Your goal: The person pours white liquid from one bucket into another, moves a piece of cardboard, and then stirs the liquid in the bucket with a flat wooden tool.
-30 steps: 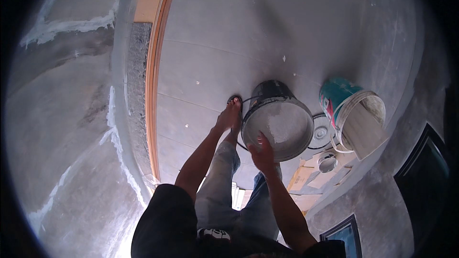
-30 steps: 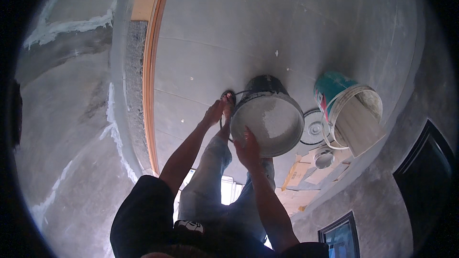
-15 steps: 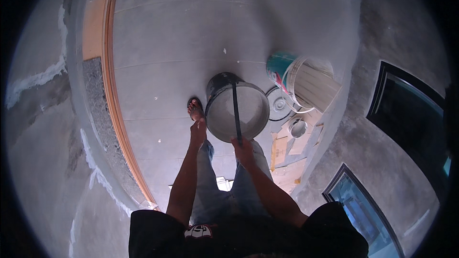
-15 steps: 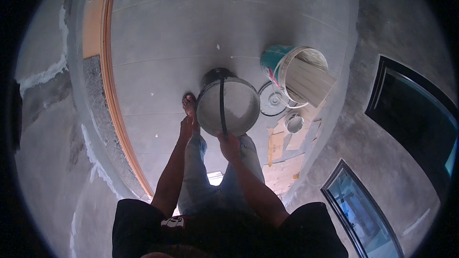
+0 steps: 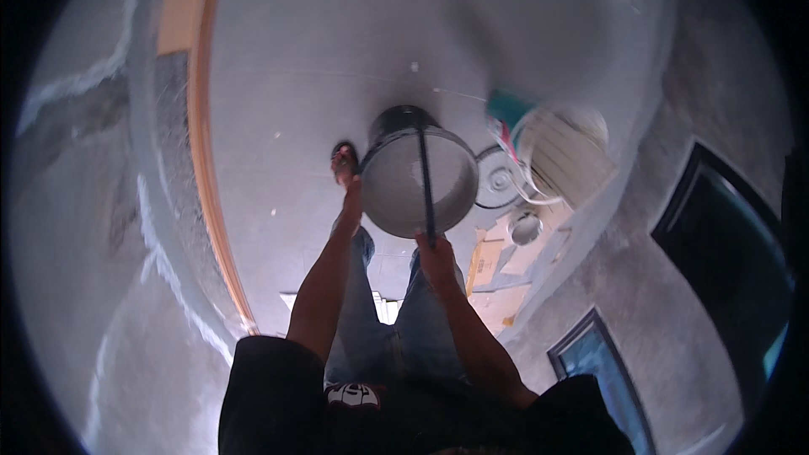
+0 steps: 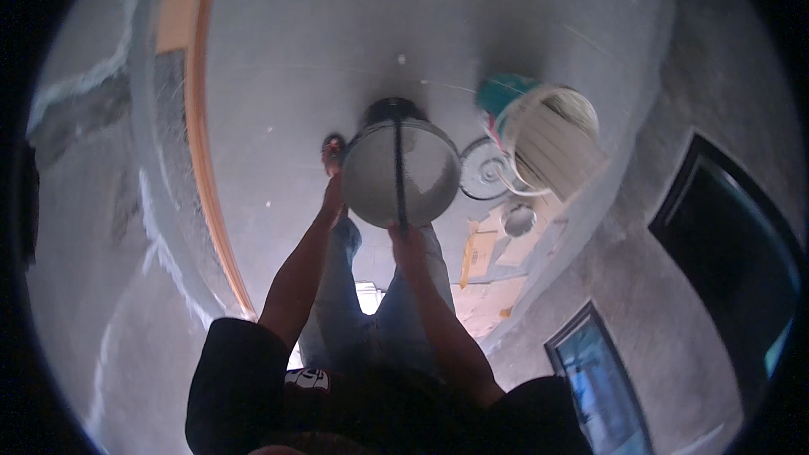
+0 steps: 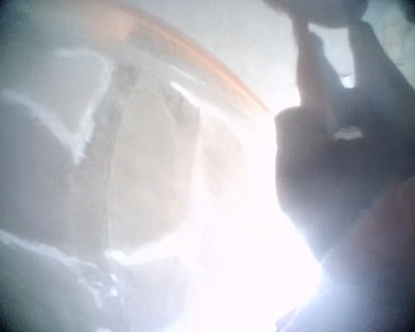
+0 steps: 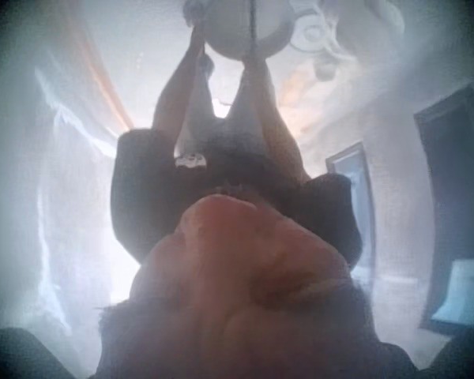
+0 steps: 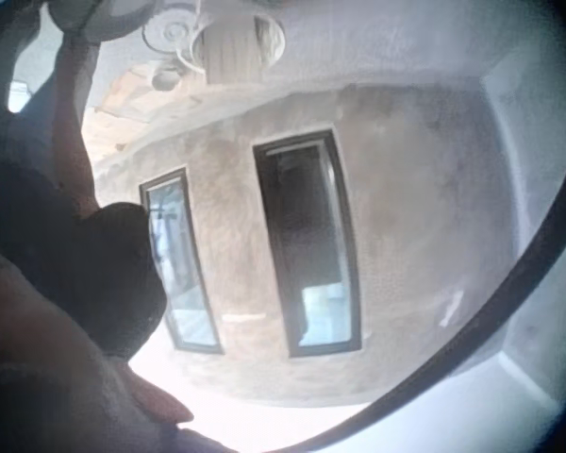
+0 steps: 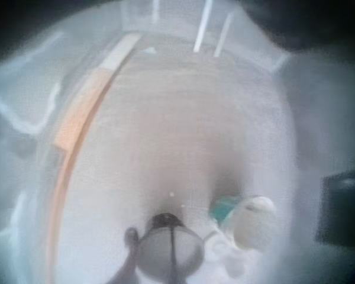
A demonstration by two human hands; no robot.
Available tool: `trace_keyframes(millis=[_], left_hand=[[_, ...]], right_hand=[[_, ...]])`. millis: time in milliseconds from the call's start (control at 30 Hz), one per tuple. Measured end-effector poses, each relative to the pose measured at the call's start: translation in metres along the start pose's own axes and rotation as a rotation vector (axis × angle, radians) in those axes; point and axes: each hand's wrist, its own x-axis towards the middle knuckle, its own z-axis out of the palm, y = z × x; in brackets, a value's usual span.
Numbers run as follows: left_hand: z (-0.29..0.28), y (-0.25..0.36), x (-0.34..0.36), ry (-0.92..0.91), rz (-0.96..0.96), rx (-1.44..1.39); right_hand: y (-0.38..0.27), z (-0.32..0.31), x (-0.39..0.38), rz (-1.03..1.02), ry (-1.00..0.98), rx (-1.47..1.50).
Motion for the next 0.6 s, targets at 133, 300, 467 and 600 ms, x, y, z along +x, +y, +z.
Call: trace_keyframes(millis=[133,300,467,600], left_hand=[[-0.023,-0.025,0.011,0.24,0.369,0.594],[-0.019,-0.017,-0.059,0.452,0.294,0.137],[-0.066,-0.007,-0.207,0.436,0.098,-0.028],[-0.09,-0.125,-0.34,0.685,0.022,-0.062]], right_hand=[[0.037,0.008,0.014,0.073,-0.15,-0.027],[0.012,-0.013,0.012,0.166,-0.196,0.099],[0.022,-0.025,0.029,0.056,-0.17,0.073],[0.045,-0.024,0.054,-0.027,-0.242,-0.05]])
